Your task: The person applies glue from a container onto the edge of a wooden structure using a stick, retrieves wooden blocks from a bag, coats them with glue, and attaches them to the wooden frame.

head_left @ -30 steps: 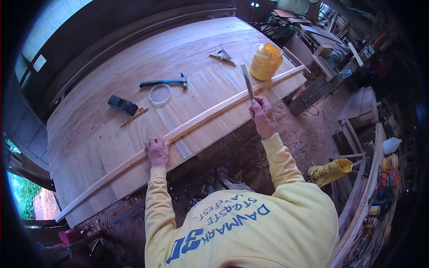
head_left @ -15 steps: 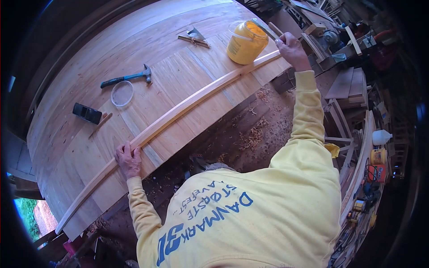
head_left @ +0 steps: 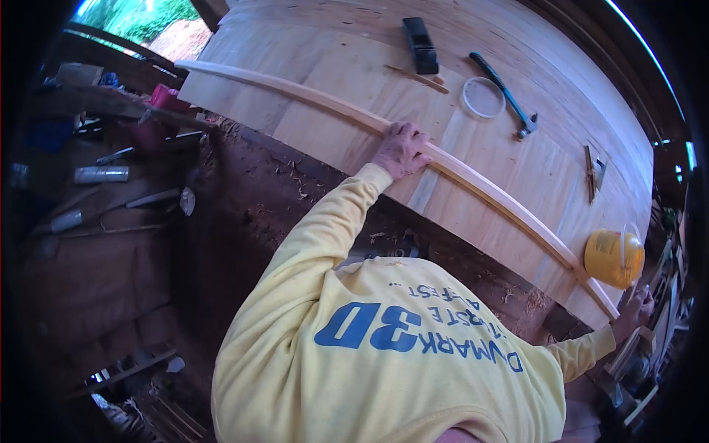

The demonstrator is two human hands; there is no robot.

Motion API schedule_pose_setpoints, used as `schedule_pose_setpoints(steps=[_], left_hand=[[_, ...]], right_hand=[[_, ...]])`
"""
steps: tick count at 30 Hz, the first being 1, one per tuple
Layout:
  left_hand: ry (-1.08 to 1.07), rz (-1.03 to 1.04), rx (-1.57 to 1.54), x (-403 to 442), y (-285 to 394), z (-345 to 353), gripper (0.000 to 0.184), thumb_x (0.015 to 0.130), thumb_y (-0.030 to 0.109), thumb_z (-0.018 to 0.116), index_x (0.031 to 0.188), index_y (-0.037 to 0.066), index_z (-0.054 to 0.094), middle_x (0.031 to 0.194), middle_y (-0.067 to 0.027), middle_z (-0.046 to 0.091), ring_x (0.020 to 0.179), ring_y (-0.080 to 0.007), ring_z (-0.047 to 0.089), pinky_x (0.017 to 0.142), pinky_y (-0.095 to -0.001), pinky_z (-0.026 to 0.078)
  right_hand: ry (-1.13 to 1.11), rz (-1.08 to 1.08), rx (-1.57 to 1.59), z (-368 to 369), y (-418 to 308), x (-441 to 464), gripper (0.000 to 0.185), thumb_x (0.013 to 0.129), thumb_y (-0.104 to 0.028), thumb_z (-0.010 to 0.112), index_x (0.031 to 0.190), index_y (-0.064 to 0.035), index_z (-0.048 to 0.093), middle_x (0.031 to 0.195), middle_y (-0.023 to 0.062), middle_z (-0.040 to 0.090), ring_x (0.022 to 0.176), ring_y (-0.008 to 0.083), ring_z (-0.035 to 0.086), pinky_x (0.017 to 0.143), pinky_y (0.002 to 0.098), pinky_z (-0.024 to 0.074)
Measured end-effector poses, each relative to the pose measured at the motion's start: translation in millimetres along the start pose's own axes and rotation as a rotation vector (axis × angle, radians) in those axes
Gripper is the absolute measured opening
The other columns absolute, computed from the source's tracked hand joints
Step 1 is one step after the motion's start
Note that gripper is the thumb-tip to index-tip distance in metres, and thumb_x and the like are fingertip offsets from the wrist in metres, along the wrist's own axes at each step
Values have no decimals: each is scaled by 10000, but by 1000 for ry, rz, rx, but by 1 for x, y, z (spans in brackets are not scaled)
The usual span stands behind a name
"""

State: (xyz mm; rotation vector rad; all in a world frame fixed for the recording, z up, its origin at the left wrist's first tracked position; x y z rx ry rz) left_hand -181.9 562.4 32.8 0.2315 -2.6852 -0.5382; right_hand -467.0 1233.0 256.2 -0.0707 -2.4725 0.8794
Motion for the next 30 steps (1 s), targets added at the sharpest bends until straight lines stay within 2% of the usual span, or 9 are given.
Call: schedule_pose_setpoints(steps=[3,7,9,13,14,17,19,20,30], left_hand=[[131,-14,-11,-11,10,2,566,795,439,767,1236,106,644,1280,-142,526,1234,-367,461,1074,-497,367],[165,5,-172,-60,14,-58,577,810,436,767,1243,75,639,1299,-150,531,1257,-373,461,1074,-489,383],[153,-24,-213,-103,-7,-88,569,807,413,778,1229,58,638,1292,-149,539,1230,-369,485,1049,-476,411],[343,-143,-266,-207,-79,-155,412,840,309,780,1126,36,666,1062,-135,655,1012,-340,613,886,-432,517],[367,-251,-268,-250,-114,-178,369,858,296,766,1101,35,671,1009,-134,664,973,-340,625,857,-427,525],[445,-430,-268,-313,-171,-216,263,901,259,724,1043,44,674,929,-137,668,890,-342,643,788,-425,527],[483,-497,-280,-333,-201,-240,253,911,281,704,1018,55,669,899,-140,654,874,-350,640,774,-438,519],[485,-506,-251,-340,-214,-251,194,914,186,699,1031,33,678,894,-142,671,831,-333,656,748,-409,531],[426,-550,-391,-343,-370,-304,170,920,173,679,1004,25,686,911,-152,685,829,-329,669,751,-387,542]], right_hand=[[-166,324,630,86,-82,-58,231,996,-271,621,964,-44,594,747,18,551,608,71,484,499,219,367],[-390,317,1057,190,-194,-152,234,1017,-254,594,871,-73,570,641,4,502,522,78,430,425,217,288],[-571,370,1297,218,-259,-205,219,1012,-261,605,948,-59,552,726,-13,508,585,78,426,466,221,310],[-704,429,1541,266,-368,-303,200,1004,-235,609,950,-55,539,731,-3,488,602,81,420,507,231,314],[-856,427,1624,295,-406,-343,189,1009,-228,602,940,-63,539,732,-10,476,600,82,407,513,236,307],[-1085,352,1650,323,-496,-411,191,1006,-237,605,925,-75,545,735,-15,465,602,96,416,517,248,314],[-1050,416,1599,342,-544,-451,188,1003,-243,609,932,-78,553,738,-11,475,605,101,422,518,245,313],[-1080,390,1575,347,-568,-468,184,1003,-240,606,934,-76,557,741,-8,485,610,103,425,519,248,315],[-1279,420,1634,466,-717,-575,183,1010,-249,583,935,-84,557,750,-7,483,612,104,425,516,255,314]])
Point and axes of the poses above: each hand's wrist, its own x-axis towards the middle knuckle, its own z-axis out of the palm, y = z × x, the point moved 1 cm from there along x, towards the middle knuckle
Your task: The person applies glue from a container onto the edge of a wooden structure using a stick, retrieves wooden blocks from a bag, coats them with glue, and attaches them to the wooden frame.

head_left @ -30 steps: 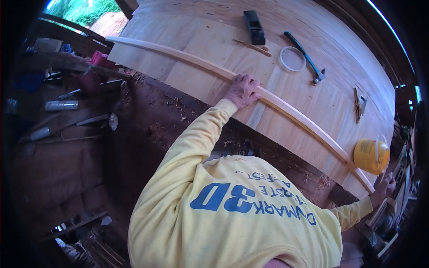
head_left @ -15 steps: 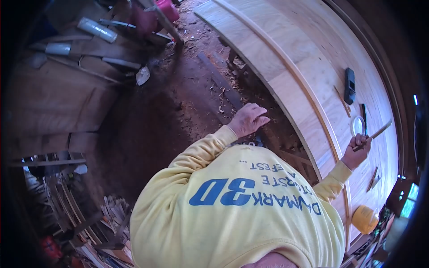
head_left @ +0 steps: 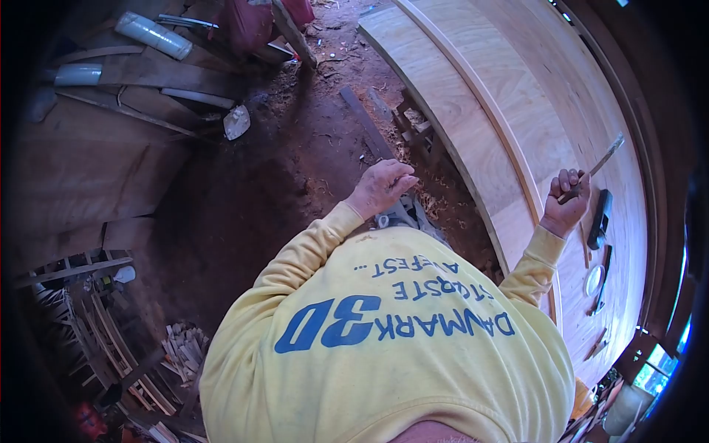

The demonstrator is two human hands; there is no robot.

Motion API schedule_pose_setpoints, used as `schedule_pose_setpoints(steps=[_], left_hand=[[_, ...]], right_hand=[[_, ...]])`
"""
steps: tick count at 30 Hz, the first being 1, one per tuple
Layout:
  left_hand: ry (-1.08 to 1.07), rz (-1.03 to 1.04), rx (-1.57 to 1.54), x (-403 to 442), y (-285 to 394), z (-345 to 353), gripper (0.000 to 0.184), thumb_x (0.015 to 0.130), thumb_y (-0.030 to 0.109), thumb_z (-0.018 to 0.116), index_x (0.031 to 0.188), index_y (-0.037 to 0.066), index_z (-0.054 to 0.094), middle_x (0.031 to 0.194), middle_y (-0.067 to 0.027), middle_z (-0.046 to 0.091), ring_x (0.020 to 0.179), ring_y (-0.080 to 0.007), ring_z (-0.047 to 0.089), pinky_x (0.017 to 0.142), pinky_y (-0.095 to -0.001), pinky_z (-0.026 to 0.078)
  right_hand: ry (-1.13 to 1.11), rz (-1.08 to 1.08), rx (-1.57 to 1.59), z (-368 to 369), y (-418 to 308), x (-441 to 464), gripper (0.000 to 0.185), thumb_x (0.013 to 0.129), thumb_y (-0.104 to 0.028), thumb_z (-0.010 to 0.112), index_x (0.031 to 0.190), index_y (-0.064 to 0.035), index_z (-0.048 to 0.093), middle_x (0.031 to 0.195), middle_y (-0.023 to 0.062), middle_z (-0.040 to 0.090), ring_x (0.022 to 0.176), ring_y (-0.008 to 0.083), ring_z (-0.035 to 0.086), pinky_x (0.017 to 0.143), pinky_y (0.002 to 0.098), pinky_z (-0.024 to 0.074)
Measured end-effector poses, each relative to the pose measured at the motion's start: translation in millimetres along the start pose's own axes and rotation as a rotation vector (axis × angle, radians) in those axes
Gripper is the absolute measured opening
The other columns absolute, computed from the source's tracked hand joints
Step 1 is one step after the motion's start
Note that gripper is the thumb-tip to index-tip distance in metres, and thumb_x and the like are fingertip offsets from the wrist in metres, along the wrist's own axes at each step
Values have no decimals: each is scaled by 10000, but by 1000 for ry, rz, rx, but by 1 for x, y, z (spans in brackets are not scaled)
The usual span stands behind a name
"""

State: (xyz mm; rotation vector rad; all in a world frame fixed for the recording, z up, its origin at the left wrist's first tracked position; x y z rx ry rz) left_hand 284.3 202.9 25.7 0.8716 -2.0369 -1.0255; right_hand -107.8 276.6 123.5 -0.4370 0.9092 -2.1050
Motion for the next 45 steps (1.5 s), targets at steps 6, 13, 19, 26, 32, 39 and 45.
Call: schedule_pose_setpoints(steps=[6,13,19,26,32,39,45], left_hand=[[81,-276,6,76,-73,-87,190,929,159,682,1045,10,694,919,-122,699,830,-222,688,761,-319,542],[289,-532,-84,116,-163,-161,247,936,182,690,1098,-4,701,966,-108,717,862,-157,677,771,-295,538],[157,-341,-76,209,-249,-226,218,921,151,710,1075,-2,706,886,-70,688,767,-118,628,701,-269,515],[-39,64,201,406,-304,-290,302,888,163,711,1163,47,667,1009,-160,659,949,-319,629,839,-403,510],[-141,463,515,541,-295,-240,376,904,267,680,1236,95,643,1210,-121,624,1203,-333,531,987,-492,431],[-554,781,781,590,-350,-165,235,991,298,486,1112,217,671,1039,-65,669,1066,-304,598,968,-543,417],[-750,421,504,573,-332,-179,478,999,447,490,877,41,711,821,-239,678,750,-443,645,658,-533,468]], right_hand=[[-10,39,54,73,89,114,176,999,-252,601,945,-89,562,757,-7,489,617,104,435,507,252,302],[-45,85,-7,166,167,217,173,995,-250,609,978,-79,589,754,0,496,628,112,444,515,254,319],[108,-41,-117,213,216,219,165,977,-223,615,922,-80,555,752,-1,503,621,108,470,494,248,317],[398,-118,-195,248,239,154,211,985,-278,610,933,-80,557,748,-7,502,601,95,458,479,237,328],[598,-165,-348,236,252,120,189,998,-254,579,941,-73,570,717,15,553,550,98,487,465,232,324],[894,-237,-417,235,259,88,146,963,-209,611,962,-69,572,734,-8,556,574,58,487,490,211,355],[1132,-362,-355,264,271,4,183,957,-202,627,1005,-49,538,751,-17,546,616,49,492,530,198,373]])
Point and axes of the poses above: each hand's wrist, its own x-axis towards the middle knuckle, its own z-axis out of the palm, y = z × x, the point moved 1 cm from there along x, towards the middle knuckle
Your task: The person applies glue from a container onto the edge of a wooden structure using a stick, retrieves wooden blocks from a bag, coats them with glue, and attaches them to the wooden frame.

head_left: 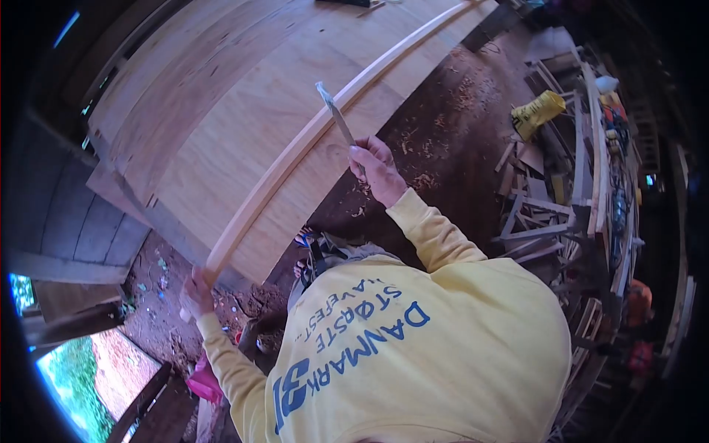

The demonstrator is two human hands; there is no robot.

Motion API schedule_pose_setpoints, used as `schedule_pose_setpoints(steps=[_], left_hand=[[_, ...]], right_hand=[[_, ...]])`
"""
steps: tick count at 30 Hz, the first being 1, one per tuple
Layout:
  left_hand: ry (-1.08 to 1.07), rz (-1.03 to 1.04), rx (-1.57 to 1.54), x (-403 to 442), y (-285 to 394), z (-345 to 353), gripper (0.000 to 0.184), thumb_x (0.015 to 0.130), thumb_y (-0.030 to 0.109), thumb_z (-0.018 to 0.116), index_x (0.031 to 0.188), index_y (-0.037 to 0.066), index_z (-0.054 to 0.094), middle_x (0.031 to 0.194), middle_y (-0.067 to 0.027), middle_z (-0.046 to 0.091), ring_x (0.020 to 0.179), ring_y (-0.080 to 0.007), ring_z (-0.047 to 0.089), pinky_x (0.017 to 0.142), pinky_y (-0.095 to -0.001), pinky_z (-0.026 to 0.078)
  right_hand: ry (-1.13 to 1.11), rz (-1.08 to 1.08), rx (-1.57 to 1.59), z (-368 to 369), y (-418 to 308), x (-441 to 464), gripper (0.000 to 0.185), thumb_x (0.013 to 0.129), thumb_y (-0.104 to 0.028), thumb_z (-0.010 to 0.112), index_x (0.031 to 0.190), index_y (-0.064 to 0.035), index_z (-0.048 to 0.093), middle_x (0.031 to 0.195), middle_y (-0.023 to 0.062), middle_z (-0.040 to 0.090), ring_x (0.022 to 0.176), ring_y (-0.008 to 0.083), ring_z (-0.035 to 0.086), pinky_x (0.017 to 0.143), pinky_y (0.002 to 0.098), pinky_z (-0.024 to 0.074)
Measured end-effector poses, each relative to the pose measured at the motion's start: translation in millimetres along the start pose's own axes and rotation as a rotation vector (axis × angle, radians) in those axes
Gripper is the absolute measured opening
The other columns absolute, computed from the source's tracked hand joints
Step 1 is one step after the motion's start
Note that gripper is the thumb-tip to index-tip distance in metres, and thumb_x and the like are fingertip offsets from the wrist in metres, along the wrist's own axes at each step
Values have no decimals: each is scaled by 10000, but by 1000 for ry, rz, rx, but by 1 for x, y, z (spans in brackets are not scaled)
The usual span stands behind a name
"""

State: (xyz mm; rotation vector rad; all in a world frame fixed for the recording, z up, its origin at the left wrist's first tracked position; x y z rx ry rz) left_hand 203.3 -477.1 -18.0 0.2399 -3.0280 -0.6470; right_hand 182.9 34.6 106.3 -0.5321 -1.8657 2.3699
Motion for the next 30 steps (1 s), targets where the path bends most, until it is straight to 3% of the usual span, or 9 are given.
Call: schedule_pose_setpoints(steps=[6,8,10,15,21,23,26,27,30], left_hand=[[-23,-157,-57,-59,-87,-25,488,988,456,486,966,23,711,910,-235,676,809,-436,628,733,-521,470],[68,-82,-133,-54,-120,-12,300,993,271,552,1008,-10,654,933,-221,618,957,-413,571,822,-511,442],[181,88,62,-28,-84,-7,248,984,213,579,1030,-26,631,929,-207,602,997,-404,552,865,-503,439],[256,506,-31,38,223,23,214,929,159,667,1054,-10,631,980,-197,629,969,-392,587,842,-492,479],[65,684,-340,86,507,143,205,896,151,685,1044,12,651,994,-185,655,954,-373,598,849,-471,482],[63,786,-370,110,574,188,224,896,174,686,1054,17,665,989,-181,663,962,-370,597,861,-466,477],[-7,745,-412,129,666,237,244,897,195,693,1069,22,678,996,-180,671,983,-370,598,873,-462,477],[-12,770,-403,133,692,248,253,900,193,690,1081,17,680,1003,-177,672,991,-364,598,881,-452,477],[-18,837,-385,147,767,281,279,906,197,683,1111,7,684,1025,-173,676,1011,-354,598,904,-433,473]], right_hand=[[176,-8,-4,-45,1,-43,154,964,-191,604,993,-56,534,724,-13,540,583,52,470,508,209,358],[203,-9,57,-68,4,-48,164,967,-197,602,989,-53,528,728,-13,537,588,47,462,511,207,357],[257,-7,44,-91,1,-47,167,970,-200,599,993,-52,524,731,-14,535,588,47,460,514,207,359],[270,-4,73,-165,-22,-21,179,974,-187,590,1053,-53,502,784,-12,527,648,44,463,578,211,390],[277,-128,-29,-296,-65,19,192,963,-116,595,1118,-25,528,910,-9,553,776,48,503,668,214,441],[276,-180,-49,-344,-94,29,223,974,-102,603,1172,-14,544,1003,-8,574,884,53,516,779,222,467],[329,-312,-334,-413,-138,44,223,1013,-131,561,1199,-14,524,908,-3,560,759,43,511,680,205,460],[346,-302,-319,-433,-151,51,217,994,-103,596,1185,-10,555,1002,0,581,876,63,518,784,237,476],[397,-306,-451,-487,-185,76,205,998,-106,592,1174,-6,559,979,7,581,852,68,524,766,243,483]])
Point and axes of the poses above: each hand's wrist, its own x-axis towards the middle knuckle, its own z-axis out of the palm, y = z × x, the point moved 1 cm from there along x, towards the middle knuckle
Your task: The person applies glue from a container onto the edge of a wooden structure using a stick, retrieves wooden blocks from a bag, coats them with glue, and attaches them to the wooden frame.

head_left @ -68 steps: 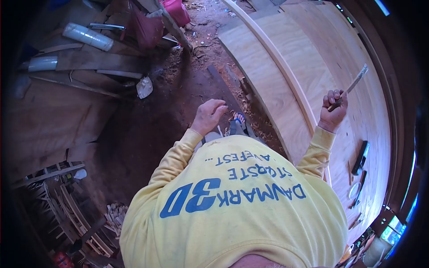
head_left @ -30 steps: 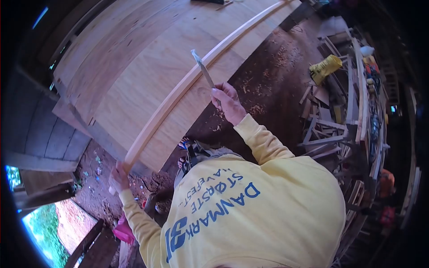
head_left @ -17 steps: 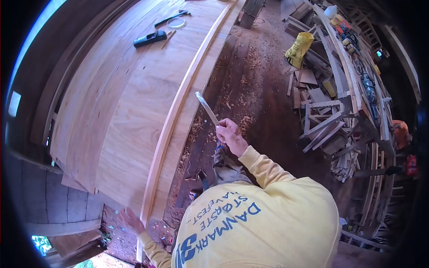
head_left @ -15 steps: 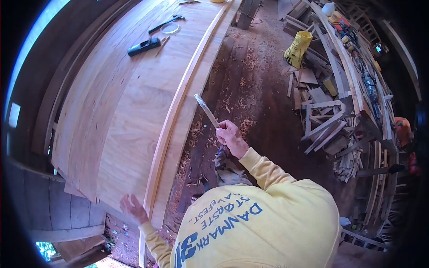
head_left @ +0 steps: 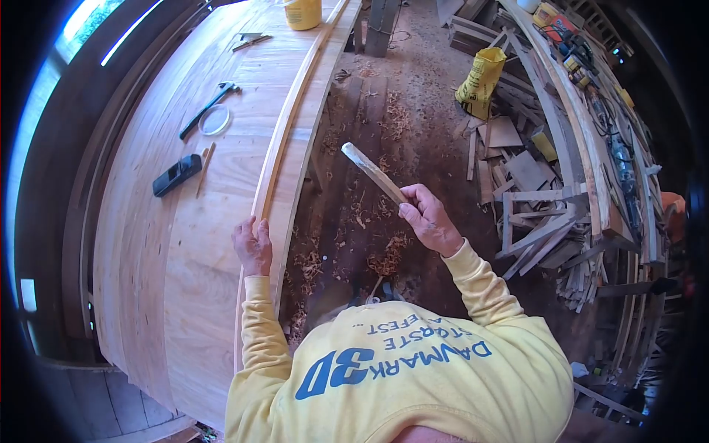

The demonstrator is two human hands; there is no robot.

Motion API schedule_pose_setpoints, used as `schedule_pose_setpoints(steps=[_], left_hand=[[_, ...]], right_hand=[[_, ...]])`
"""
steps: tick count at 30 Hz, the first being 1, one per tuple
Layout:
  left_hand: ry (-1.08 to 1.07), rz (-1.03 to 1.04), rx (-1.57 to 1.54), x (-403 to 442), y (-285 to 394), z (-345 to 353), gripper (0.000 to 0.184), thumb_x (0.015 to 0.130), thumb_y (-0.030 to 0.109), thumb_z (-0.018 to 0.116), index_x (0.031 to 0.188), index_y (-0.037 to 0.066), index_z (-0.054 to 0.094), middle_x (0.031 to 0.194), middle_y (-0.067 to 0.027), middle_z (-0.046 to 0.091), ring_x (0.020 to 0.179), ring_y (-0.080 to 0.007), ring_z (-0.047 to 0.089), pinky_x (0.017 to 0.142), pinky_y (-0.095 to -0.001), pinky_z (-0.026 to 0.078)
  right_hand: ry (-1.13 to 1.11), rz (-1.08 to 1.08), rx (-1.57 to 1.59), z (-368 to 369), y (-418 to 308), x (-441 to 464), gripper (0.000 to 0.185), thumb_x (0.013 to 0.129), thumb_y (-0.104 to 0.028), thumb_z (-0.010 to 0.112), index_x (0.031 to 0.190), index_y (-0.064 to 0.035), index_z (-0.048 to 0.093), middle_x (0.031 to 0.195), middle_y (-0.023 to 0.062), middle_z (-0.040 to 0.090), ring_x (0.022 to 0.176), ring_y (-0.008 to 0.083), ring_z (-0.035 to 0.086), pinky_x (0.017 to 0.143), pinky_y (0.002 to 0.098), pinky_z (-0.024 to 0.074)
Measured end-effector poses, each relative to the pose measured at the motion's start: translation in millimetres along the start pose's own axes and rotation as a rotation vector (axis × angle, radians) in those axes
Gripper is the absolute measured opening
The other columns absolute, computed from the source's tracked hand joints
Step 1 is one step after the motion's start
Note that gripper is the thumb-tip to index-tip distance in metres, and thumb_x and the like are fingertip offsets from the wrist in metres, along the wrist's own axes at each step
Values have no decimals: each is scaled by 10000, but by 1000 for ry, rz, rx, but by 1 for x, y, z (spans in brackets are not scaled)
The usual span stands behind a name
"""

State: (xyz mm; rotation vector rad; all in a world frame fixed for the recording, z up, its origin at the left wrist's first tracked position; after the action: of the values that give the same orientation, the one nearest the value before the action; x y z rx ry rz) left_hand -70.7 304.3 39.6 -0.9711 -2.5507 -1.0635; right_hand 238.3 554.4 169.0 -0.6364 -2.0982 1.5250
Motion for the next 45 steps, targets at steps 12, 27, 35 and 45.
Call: schedule_pose_setpoints(steps=[12,27,35,45], left_hand=[[-35,-62,88,276,30,223,412,894,373,693,1176,73,678,1130,-174,658,1071,-375,575,922,-483,466],[-155,-293,135,468,116,375,395,816,310,737,1147,110,655,1139,-158,599,1122,-368,549,945,-511,445],[-109,-335,13,467,123,371,324,749,205,775,1039,98,677,966,-119,604,945,-312,560,861,-434,455],[113,-449,88,474,143,377,212,750,223,810,832,100,659,794,-68,573,811,-273,547,749,-398,450]], right_hand=[[154,-139,-141,-97,43,298,203,987,-122,607,1127,7,540,850,8,563,750,72,514,671,254,467],[-9,-659,-828,-181,-44,758,217,939,-248,671,919,-42,609,704,45,611,584,125,546,531,293,457],[-561,-899,-1357,-101,-37,997,272,760,-241,662,883,1,683,802,186,684,737,342,673,630,441,538],[-1090,-767,-1394,-12,5,1089,385,865,-333,751,1065,-19,657,919,129,692,840,253,651,745,369,524]])
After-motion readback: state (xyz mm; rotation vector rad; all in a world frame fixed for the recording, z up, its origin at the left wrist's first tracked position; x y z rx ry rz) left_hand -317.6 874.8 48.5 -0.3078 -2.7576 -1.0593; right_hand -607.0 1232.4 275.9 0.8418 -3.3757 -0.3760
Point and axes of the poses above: each hand's wrist, its own x-axis towards the middle knuckle, its own z-axis out of the palm, y = z × x, the point moved 1 cm from there along x, towards the middle knuckle
